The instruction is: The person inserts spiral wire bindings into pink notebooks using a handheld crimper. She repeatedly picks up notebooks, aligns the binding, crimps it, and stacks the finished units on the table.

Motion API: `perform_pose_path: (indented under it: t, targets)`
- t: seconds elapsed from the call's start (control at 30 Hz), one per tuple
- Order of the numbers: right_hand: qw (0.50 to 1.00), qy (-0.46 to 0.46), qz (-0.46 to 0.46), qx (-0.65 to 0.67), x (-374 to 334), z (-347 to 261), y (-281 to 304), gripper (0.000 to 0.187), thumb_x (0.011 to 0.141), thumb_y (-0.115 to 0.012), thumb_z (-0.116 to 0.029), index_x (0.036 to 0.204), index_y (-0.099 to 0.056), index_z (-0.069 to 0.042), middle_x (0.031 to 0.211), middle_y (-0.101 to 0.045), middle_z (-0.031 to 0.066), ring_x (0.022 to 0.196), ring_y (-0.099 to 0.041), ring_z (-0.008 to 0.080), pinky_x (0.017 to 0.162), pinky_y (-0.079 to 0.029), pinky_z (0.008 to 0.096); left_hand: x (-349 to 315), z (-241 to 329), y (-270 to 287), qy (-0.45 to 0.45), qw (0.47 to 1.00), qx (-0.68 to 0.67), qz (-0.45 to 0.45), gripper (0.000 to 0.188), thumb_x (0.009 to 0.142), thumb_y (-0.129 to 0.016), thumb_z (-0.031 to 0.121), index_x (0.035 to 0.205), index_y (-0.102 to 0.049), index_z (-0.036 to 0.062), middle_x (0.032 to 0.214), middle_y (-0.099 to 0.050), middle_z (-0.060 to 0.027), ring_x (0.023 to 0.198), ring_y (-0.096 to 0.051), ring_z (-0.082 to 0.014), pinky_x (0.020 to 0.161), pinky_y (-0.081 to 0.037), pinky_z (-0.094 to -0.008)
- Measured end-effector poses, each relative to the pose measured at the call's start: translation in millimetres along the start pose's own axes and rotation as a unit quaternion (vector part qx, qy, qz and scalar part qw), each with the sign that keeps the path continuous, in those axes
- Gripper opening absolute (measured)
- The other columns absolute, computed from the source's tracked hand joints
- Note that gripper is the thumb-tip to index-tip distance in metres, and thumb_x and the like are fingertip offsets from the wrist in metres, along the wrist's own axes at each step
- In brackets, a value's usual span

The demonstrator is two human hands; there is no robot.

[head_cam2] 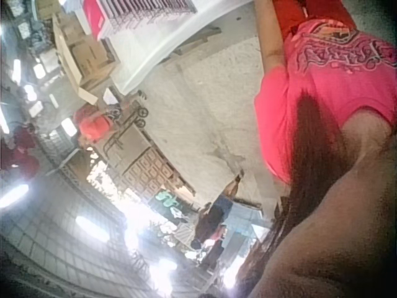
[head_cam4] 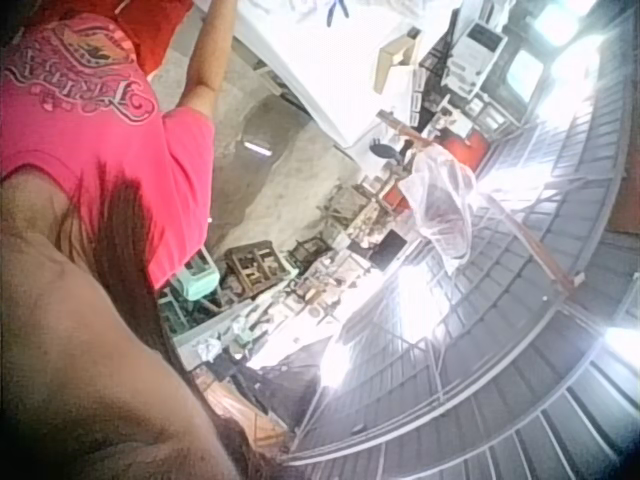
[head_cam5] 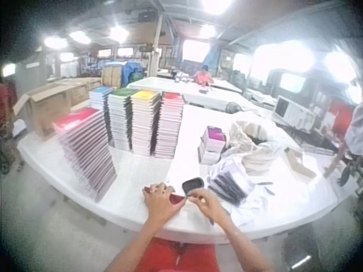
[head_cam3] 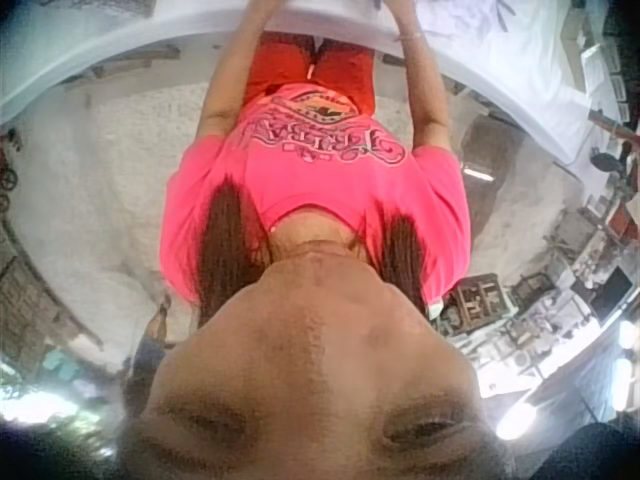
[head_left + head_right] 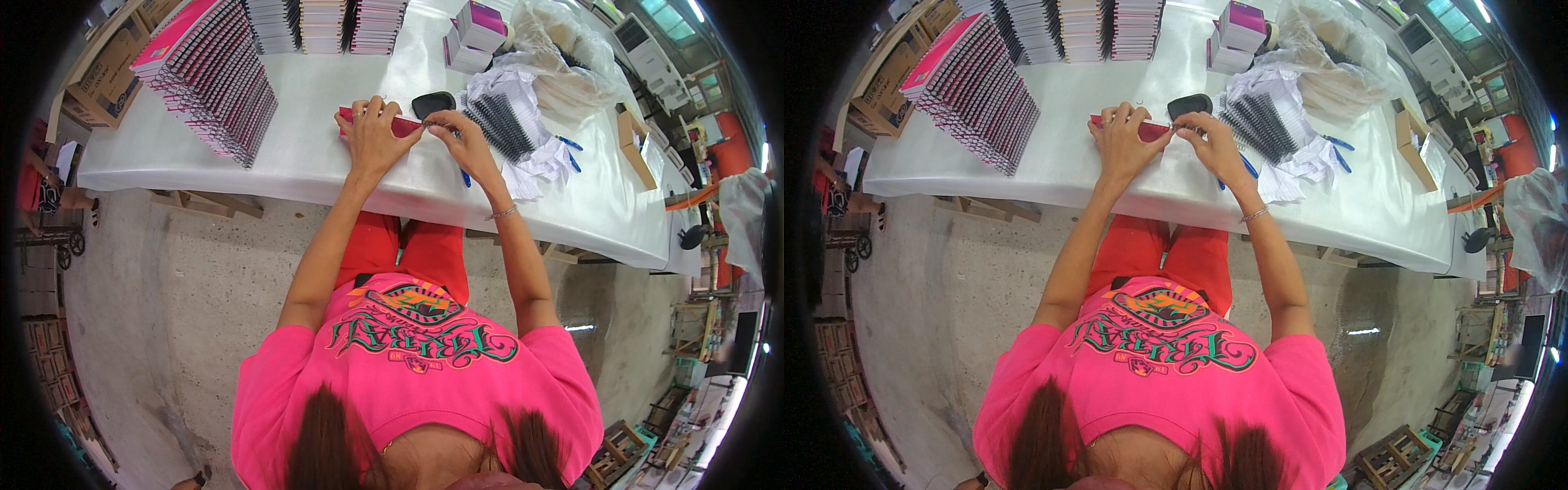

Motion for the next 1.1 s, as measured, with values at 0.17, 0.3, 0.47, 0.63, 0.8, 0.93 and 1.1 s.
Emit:
perform_pose_path:
  t: [0.17,0.3,0.47,0.63,0.8,0.93,1.1]
  targets:
    - [0.999,-0.04,-0.011,-0.018,2,-10,-2,0.019,0.096,-0.064,-0.017,0.106,-0.066,-0.001,0.084,-0.06,0.0077,0.075,-0.053,0.0161,0.069,-0.044,0.0312,2,-2,-1,-0.002,0.999,0.02,-0.041,0.052,0.075,-0.074,0.061,0.098,-0.068,0.0153,0.105,-0.058,-0.0012,0.111,-0.05,-0.0275,0.094,-0.033,-0.0664]
    - [0.991,-0.033,-0.049,-0.119,8,-2,-7,0.017,0.099,-0.059,-0.019,0.099,-0.063,-0.003,0.085,-0.065,0.0116,0.076,-0.064,0.0286,0.066,-0.046,0.0382,3,-4,-1,-0.002,0.997,0.031,-0.071,0.049,0.081,-0.07,0.057,0.105,-0.066,0.0148,0.106,-0.058,-0.0009,0.111,-0.05,-0.0275,0.093,-0.034,-0.0669]
    - [0.994,0.05,0.036,-0.087,10,-3,-7,0.018,0.099,-0.057,-0.022,0.097,-0.063,-0.006,0.086,-0.065,0.0111,0.081,-0.064,0.0318,0.068,-0.044,0.0427,2,-3,2,-0.002,0.996,0.019,-0.088,0.043,0.089,-0.065,0.051,0.11,-0.064,0.0137,0.108,-0.058,-0.0015,0.112,-0.05,-0.0282,0.093,-0.035,-0.0685]
    - [0.992,0.046,0.029,-0.111,13,-1,-12,0.017,0.098,-0.058,-0.022,0.098,-0.063,-0.006,0.09,-0.063,0.0101,0.085,-0.062,0.0306,0.071,-0.042,0.0425,1,-4,2,0.005,0.995,0.015,-0.097,0.04,0.091,-0.064,0.047,0.113,-0.062,0.0141,0.111,-0.057,-0.0018,0.114,-0.049,-0.0285,0.096,-0.032,-0.0724]
    - [0.984,0.063,0.028,-0.163,13,-5,-14,0.017,0.098,-0.06,-0.022,0.097,-0.062,-0.005,0.089,-0.061,0.009,0.083,-0.061,0.0296,0.07,-0.04,0.0413,0,-8,4,0.014,0.995,-0.029,-0.095,0.03,0.093,-0.064,0.037,0.114,-0.06,0.015,0.113,-0.055,-0.0023,0.115,-0.049,-0.0277,0.098,-0.031,-0.0715]
    - [0.993,0.033,0.042,-0.103,14,-8,-15,0.016,0.098,-0.059,-0.023,0.096,-0.063,-0.007,0.089,-0.061,0.0079,0.084,-0.06,0.0296,0.073,-0.039,0.0426,1,-17,12,0.029,0.992,-0.095,-0.077,0.027,0.092,-0.065,0.026,0.116,-0.059,0.0146,0.122,-0.05,-0.0053,0.116,-0.048,-0.0286,0.1,-0.032,-0.0649]
    - [0.985,0.054,0.054,-0.156,17,-14,-19,0.017,0.098,-0.058,-0.023,0.095,-0.064,-0.007,0.089,-0.062,0.0075,0.085,-0.06,0.0296,0.071,-0.038,0.042,-2,-32,24,0.051,0.981,-0.186,0.007,0.039,0.088,-0.072,0.018,0.123,-0.057,0.0122,0.127,-0.042,-0.0156,0.118,-0.046,-0.036,0.104,-0.035,-0.0505]
Point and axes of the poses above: each hand's wrist, its own x-axis towards the middle knuckle, its own y-axis out of the back of the hand, z = x × y, the point moved 7 cm from there along x, towards the middle knuckle
